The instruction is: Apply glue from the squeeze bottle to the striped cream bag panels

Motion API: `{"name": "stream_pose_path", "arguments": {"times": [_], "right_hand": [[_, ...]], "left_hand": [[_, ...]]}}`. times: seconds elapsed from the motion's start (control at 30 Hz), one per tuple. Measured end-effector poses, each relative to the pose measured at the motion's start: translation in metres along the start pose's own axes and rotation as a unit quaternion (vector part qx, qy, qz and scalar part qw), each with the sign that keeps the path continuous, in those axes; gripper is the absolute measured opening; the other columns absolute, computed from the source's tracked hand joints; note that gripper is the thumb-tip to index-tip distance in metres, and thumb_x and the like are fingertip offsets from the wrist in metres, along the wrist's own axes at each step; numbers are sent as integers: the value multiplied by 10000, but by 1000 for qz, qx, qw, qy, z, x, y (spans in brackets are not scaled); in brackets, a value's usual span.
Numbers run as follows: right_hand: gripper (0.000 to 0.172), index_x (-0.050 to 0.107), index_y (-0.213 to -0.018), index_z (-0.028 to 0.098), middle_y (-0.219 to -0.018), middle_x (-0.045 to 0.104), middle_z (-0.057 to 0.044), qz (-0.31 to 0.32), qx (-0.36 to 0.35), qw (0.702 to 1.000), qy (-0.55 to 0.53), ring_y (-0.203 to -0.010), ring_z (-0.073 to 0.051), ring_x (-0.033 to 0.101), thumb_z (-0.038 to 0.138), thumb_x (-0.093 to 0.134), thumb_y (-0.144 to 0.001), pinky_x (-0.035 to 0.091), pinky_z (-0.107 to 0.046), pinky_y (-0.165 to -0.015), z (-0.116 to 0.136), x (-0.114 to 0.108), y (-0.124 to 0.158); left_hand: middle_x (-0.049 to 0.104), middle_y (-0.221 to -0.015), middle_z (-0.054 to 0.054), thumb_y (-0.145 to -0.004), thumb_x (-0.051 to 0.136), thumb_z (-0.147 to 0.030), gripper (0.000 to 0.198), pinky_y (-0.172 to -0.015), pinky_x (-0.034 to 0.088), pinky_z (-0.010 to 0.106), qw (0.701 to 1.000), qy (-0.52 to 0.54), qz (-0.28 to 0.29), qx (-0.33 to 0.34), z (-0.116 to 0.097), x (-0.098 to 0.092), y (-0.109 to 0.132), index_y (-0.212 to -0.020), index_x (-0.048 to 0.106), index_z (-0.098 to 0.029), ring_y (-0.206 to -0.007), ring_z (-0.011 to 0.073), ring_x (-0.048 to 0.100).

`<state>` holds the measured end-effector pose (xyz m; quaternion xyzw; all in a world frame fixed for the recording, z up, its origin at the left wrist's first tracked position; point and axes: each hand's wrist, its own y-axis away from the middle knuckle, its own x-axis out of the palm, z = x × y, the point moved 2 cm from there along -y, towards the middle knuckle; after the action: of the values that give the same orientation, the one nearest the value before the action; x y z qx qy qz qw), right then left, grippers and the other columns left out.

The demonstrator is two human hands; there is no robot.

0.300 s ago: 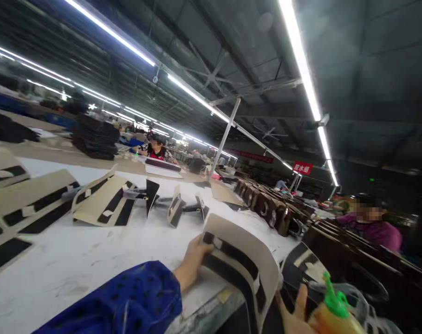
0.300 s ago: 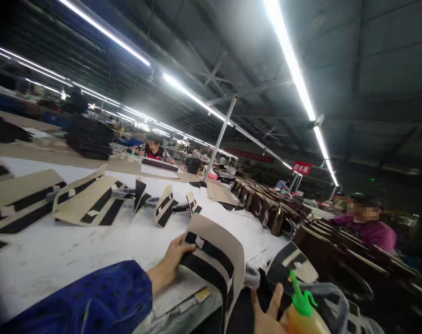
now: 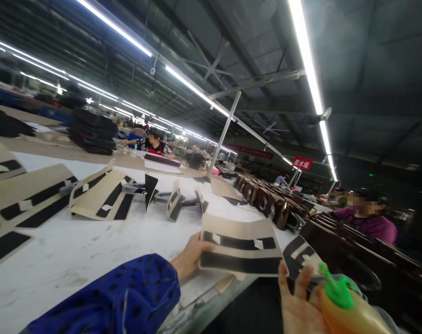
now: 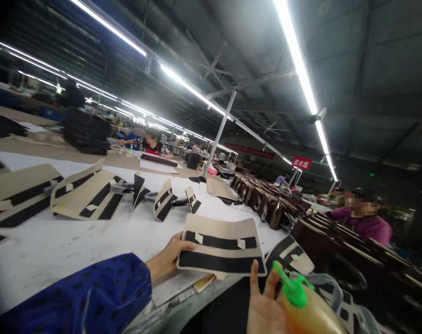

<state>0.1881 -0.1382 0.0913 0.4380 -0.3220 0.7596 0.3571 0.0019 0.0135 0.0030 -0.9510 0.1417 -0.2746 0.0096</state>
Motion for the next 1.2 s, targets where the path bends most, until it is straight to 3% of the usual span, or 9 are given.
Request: {"name": "stream_pose_path", "arguments": {"times": [0.1, 0.27, 0.4, 0.53, 0.67, 0.83, 0.93, 1.07, 1.2], "right_hand": [[644, 694, -980, 333, -1128, 616, -11, 110, 44, 993, -3, -1153, -329, 579, 696, 869, -478, 416, -728, -1033, -30, 8, 2], [456, 721, -946, 402, -1228, 640, -41, 108, 122, 986, 32, -1134, -362, 581, 607, 828, -553, 519, -664, -871, -87, -13, -21], [436, 707, -984, 372, -1194, 647, -49, 119, 136, 983, 36, -1101, -331, 606, 664, 750, -663, 520, -626, -885, -107, -33, -27], [544, 652, -1055, 335, -1154, 636, -19, 143, 126, 980, 54, -1015, -262, 635, 748, 692, -703, 498, -606, -953, -117, -40, -26], [511, 607, -1104, 308, -1117, 636, -29, 155, 77, 979, 110, -990, -239, 628, 711, 620, -790, 504, -570, -944, -122, -43, -26], [646, 561, -1096, 221, -944, 613, 11, 148, -56, 966, 203, -850, -180, 599, 465, 878, -587, 516, -327, -787, -108, -55, -23], [668, 581, -1034, 177, -845, 610, 19, 182, -68, 942, 272, -740, -161, 592, 310, 937, -484, 497, -268, -681, -100, -59, -14], [625, 577, -1040, 181, -898, 643, -7, 220, -75, 920, 314, -760, -174, 614, 312, 915, -531, 516, -282, -690, -97, -52, -1], [583, 574, -974, 177, -841, 632, -2, 231, -76, 912, 330, -707, -169, 599, 365, 901, -530, 512, -285, -653, -97, -42, 8]], "left_hand": [[702, -849, -3, -872, 662, -50, 140, -696, 572, 288, 998, -6, 51, -21, -2, -1, 4, -991, 655, -123, -722, 134, 678], [732, -988, 39, -824, 697, -43, 334, -824, 577, 365, 992, -24, 113, -43, -8, 3, 12, -1138, 625, -134, -861, 183, 713], [725, -948, 35, -845, 741, -178, 322, -840, 565, 395, 990, -60, 117, -47, -8, 12, 15, -1149, 643, -133, -863, 199, 701], [732, -958, 19, -835, 732, -130, 214, -949, 521, 425, 987, -97, 120, -40, -1, 16, 16, -1046, 700, -135, -932, 213, 688], [722, -1120, 61, -899, 689, -211, 271, -1001, 500, 478, 984, -90, 147, -47, 5, 18, 17, -1162, 670, -148, -1030, 227, 681], [720, -1093, 58, -915, 680, -241, 228, -963, 524, 452, 986, -71, 145, -45, 10, 20, 19, -1121, 675, -143, -989, 212, 685], [713, -958, 23, -912, 681, -243, 148, -885, 547, 401, 988, -57, 135, -43, 14, 20, 19, -1015, 682, -136, -893, 191, 684], [689, -868, 1, -894, 693, -211, 104, -804, 549, 356, 990, -53, 121, -44, 14, 21, 18, -962, 678, -134, -810, 167, 665], [708, -915, 11, -870, 708, -184, 128, -860, 538, 381, 991, -51, 122, -29, 10, 24, 21, -986, 682, -137, -850, 176, 670]]}}
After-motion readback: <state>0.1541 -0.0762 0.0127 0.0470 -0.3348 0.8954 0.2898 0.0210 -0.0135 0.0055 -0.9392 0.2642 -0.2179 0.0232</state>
